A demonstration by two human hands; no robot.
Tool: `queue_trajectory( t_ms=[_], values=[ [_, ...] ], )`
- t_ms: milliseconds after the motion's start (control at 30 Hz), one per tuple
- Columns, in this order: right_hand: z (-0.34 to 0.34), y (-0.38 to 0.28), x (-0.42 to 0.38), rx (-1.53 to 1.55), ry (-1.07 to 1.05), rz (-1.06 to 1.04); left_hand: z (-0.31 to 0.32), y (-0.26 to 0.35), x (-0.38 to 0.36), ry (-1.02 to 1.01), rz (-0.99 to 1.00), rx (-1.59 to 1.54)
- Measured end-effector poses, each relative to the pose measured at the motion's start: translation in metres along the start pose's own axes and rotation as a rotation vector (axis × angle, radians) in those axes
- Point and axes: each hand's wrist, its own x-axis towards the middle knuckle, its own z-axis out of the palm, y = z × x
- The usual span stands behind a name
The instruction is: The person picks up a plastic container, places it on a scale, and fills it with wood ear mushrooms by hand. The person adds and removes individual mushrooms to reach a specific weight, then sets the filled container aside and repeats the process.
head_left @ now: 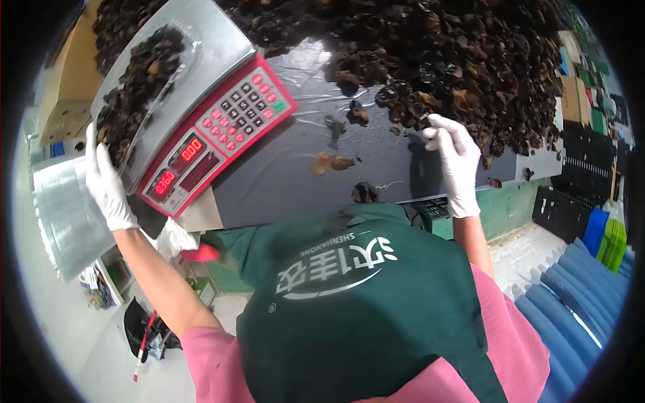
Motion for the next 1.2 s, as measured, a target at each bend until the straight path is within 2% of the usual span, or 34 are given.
queue_trajectory(
  t_ms=[33,67,100,133,200,233,267,300,333,400,433,467,500,533,567,667,733,800,833,867,933,1000,1033,1067,1167,1200],
  values=[
    [0.007,-0.002,-0.004,0.054,-0.034,0.007,0.0,0.008,-0.002,0.053,0.024,0.085],
    [0.012,-0.008,-0.005,-0.069,-0.081,-0.02,0.0,0.017,-0.005,0.11,0.047,0.172],
    [0.021,-0.007,-0.006,-0.049,-0.115,-0.056,0.001,0.025,-0.008,0.155,-0.033,0.054],
    [0.03,-0.004,-0.006,-0.029,-0.152,-0.092,0.002,0.037,-0.011,0.212,-0.009,0.048],
    [0.052,-0.001,0.001,-0.208,-0.152,-0.242,0.009,0.079,-0.027,0.289,-0.031,0.028],
    [0.06,-0.013,0.005,-0.437,-0.18,-0.302,0.019,0.102,-0.038,0.333,-0.001,-0.005],
    [0.07,-0.016,0.009,-0.661,-0.15,-0.486,0.032,0.121,-0.05,0.344,-0.001,-0.091],
    [0.081,-0.005,0.018,-0.732,-0.122,-0.548,0.045,0.138,-0.062,0.357,-0.003,-0.176],
    [0.09,0.005,0.024,-0.801,-0.094,-0.613,0.058,0.143,-0.076,0.319,0.075,-0.177],
    [0.087,0.001,0.025,-0.574,-0.165,-0.423,0.085,0.162,-0.105,0.124,0.111,-0.245],
    [0.083,0.0,0.027,-0.463,-0.204,-0.328,0.099,0.168,-0.121,0.04,0.039,-0.3],
    [0.078,-0.005,0.028,-0.263,-0.295,-0.206,0.111,0.168,-0.129,-0.103,0.081,-0.303],
    [0.072,-0.01,0.028,-0.067,-0.361,-0.071,0.118,0.176,-0.136,-0.302,0.019,-0.259],
    [0.065,-0.027,0.026,0.109,-0.412,0.284,0.135,0.178,-0.146,-0.364,-0.075,-0.368],
    [0.06,-0.03,0.023,0.129,-0.411,0.297,0.146,0.185,-0.151,-0.479,-0.2,-0.398],
    [0.05,-0.035,0.008,0.183,-0.422,0.292,0.178,0.187,-0.164,-0.714,-0.562,-0.818],
    [0.047,-0.038,-0.006,0.087,-0.483,0.257,0.192,0.193,-0.167,-0.772,-0.787,-1.051],
    [0.038,-0.035,-0.012,-0.041,-0.576,0.093,0.201,0.188,-0.169,-0.873,-0.916,-1.19],
    [0.039,-0.024,-0.01,-0.057,-0.388,-0.068,0.201,0.187,-0.169,-0.912,-0.973,-1.148],
    [0.037,-0.022,-0.005,-0.084,-0.235,-0.079,0.199,0.185,-0.169,-0.946,-1.033,-1.105],
    [0.033,-0.012,0.012,-0.26,0.058,-0.16,0.198,0.192,-0.169,-0.916,-1.028,-1.025],
    [0.024,0.003,0.028,-0.608,0.05,-0.319,0.198,0.194,-0.171,-0.884,-1.015,-1.015],
    [0.027,0.012,0.035,-0.655,0.07,-0.455,0.198,0.194,-0.171,-0.878,-0.937,-1.023],
    [0.028,0.017,0.039,-0.701,0.088,-0.593,0.198,0.196,-0.171,-0.86,-0.952,-1.055],
    [0.03,0.007,0.038,-0.412,0.029,-0.372,0.196,0.197,-0.17,-0.811,-0.949,-1.138],
    [0.027,-0.012,0.035,-0.234,-0.075,-0.08,0.194,0.195,-0.17,-0.821,-0.939,-1.16]
  ],
)
